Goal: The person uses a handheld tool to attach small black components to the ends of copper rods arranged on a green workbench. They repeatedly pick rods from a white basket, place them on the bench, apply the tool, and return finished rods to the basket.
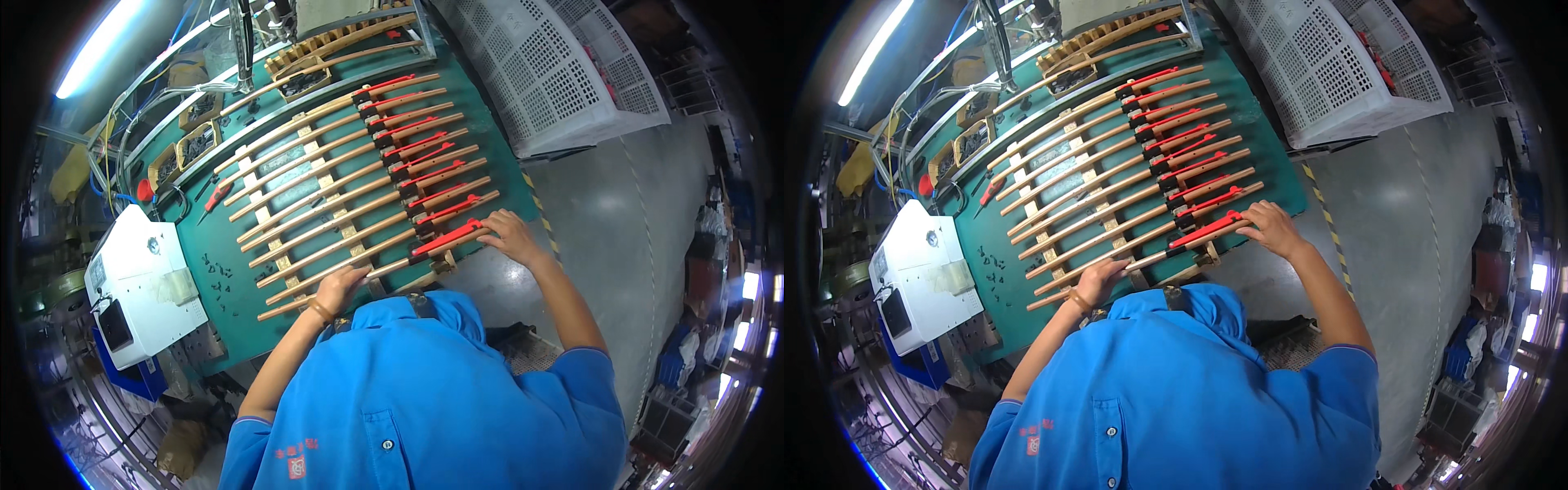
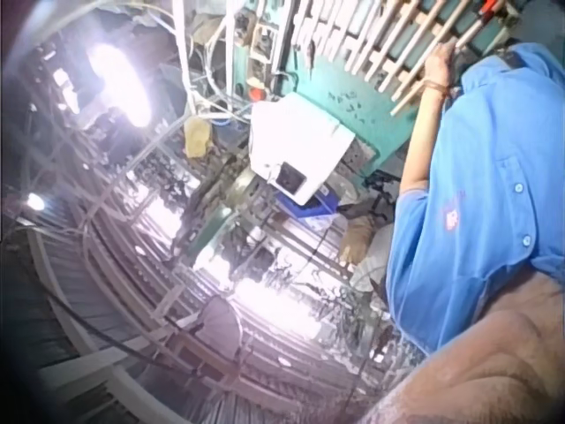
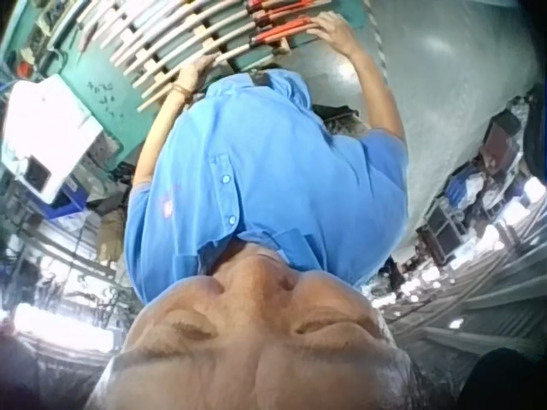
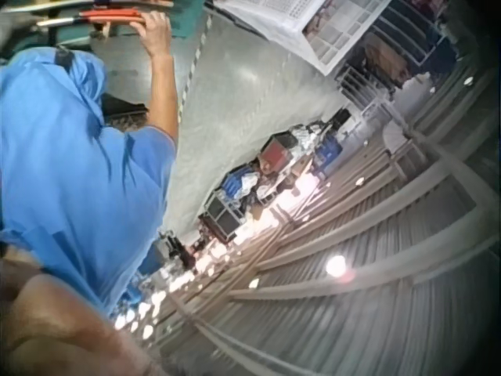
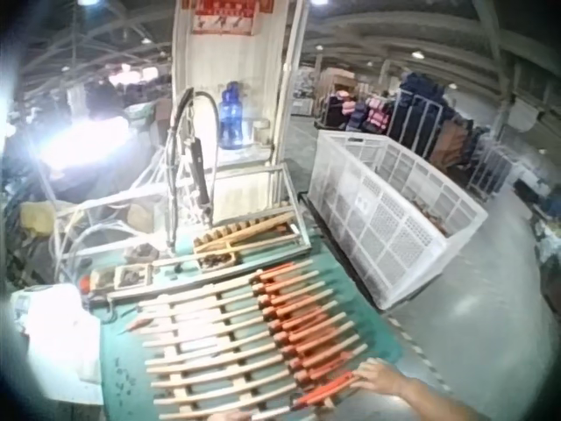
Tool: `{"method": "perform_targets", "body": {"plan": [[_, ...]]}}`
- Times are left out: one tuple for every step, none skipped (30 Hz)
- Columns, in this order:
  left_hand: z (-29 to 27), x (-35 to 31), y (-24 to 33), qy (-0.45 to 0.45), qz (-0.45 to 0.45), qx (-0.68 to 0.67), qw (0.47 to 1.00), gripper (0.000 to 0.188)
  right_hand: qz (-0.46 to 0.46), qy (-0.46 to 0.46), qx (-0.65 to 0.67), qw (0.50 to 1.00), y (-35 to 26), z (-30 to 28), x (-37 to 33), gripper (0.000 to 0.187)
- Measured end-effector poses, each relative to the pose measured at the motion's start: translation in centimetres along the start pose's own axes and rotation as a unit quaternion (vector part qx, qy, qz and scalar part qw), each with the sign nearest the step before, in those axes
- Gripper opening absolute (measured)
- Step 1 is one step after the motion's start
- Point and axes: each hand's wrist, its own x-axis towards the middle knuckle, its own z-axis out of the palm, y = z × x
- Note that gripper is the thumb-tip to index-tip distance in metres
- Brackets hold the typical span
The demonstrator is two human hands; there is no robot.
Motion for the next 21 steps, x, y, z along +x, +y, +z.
{"method": "perform_targets", "body": {"plan": [[0.8, 0.7, -0.2, 0.001, 0.011, 0.002, 1.0, 0.021, 0.009, -0.008, 0.0, 1.0, 1.2, 0.6, -0.6, 0.027], [1.4, 1.2, -0.4, 0.001, 0.021, 0.005, 1.0, 0.02, 0.018, -0.016, 0.003, 1.0, 1.7, 1.0, -0.8, 0.027], [1.9, 1.1, -0.4, -0.001, 0.018, -0.002, 1.0, 0.02, 0.017, -0.018, -0.001, 1.0, 2.1, 1.4, -1.1, 0.026], [2.3, 0.9, -0.4, -0.002, 0.015, -0.009, 1.0, 0.02, 0.016, -0.02, -0.006, 1.0, 2.4, 1.8, -1.5, 0.026], [2.3, 0.9, 0.0, -0.004, 0.01, -0.015, 1.0, 0.02, 0.014, -0.023, -0.009, 1.0, 2.3, 1.9, -1.5, 0.026], [2.2, 1.0, 0.2, -0.015, 0.003, -0.009, 1.0, 0.021, 0.026, -0.039, 0.002, 0.999, 2.5, 1.7, -1.4, 0.026], [1.9, 1.1, 0.3, -0.025, -0.005, -0.003, 1.0, 0.021, 0.037, -0.056, 0.014, 0.998, 2.9, 1.3, -1.1, 0.026], [1.7, 1.4, 0.6, -0.035, -0.01, 0.002, 0.999, 0.022, 0.049, -0.072, 0.024, 0.996, 3.0, 0.8, -0.9, 0.026], [2.1, 1.6, 0.2, -0.029, 0.0, 0.007, 1.0, 0.022, 0.054, -0.095, 0.028, 0.994, 3.4, 0.7, -0.6, 0.027], [2.3, 1.8, -0.1, -0.027, 0.003, 0.017, 0.999, 0.022, 0.058, -0.118, 0.031, 0.991, 3.7, 0.6, -0.1, 0.027], [2.7, 2.2, -0.4, -0.023, 0.009, 0.025, 0.999, 0.023, 0.063, -0.141, 0.031, 0.988, 4.1, 0.3, 0.2, 0.027], [3.1, 2.7, -0.6, -0.019, 0.018, 0.03, 0.999, 0.023, 0.069, -0.142, 0.03, 0.987, 4.8, 0.4, 0.3, 0.028], [3.9, 3.0, -1.0, -0.008, 0.026, 0.033, 0.999, 0.025, 0.076, -0.143, 0.03, 0.986, 5.7, 1.0, 0.4, 0.028], [4.0, 3.0, -0.6, -0.004, 0.016, 0.066, 0.998, 0.026, 0.076, -0.145, 0.033, 0.986, 5.9, 1.6, 1.0, 0.028], [4.4, 2.9, -0.1, 0.0, 0.005, 0.098, 0.995, 0.027, 0.082, -0.16, 0.003, 0.984, 6.0, 2.1, 1.0, 0.031], [4.8, 2.8, 0.5, 0.003, -0.006, 0.129, 0.992, 0.027, 0.097, -0.149, -0.072, 0.981, 6.2, 2.2, 0.7, 0.032], [4.8, 2.5, 1.6, 0.031, 0.015, 0.197, 0.98, 0.028, 0.108, -0.141, -0.144, 0.973, 5.6, 2.1, 0.6, 0.033], [4.9, 1.9, 2.3, 0.064, 0.036, 0.243, 0.967, 0.029, 0.121, -0.131, -0.217, 0.96, 4.4, 1.4, 0.5, 0.034], [3.7, 1.5, 3.6, 0.108, 0.076, 0.256, 0.958, 0.031, 0.17, -0.153, -0.279, 0.933, 1.5, -0.2, 1.0, 0.037], [2.5, 1.0, 4.6, 0.152, 0.117, 0.268, 0.944, 0.033, 0.152, -0.065, -0.21, 0.964, -0.5, -0.6, 1.0, 0.038], [2.1, 0.1, 4.5, 0.187, 0.091, 0.281, 0.937, 0.038, 0.129, 0.025, -0.138, 0.982, -2.3, -0.7, 1.2, 0.039]]}}
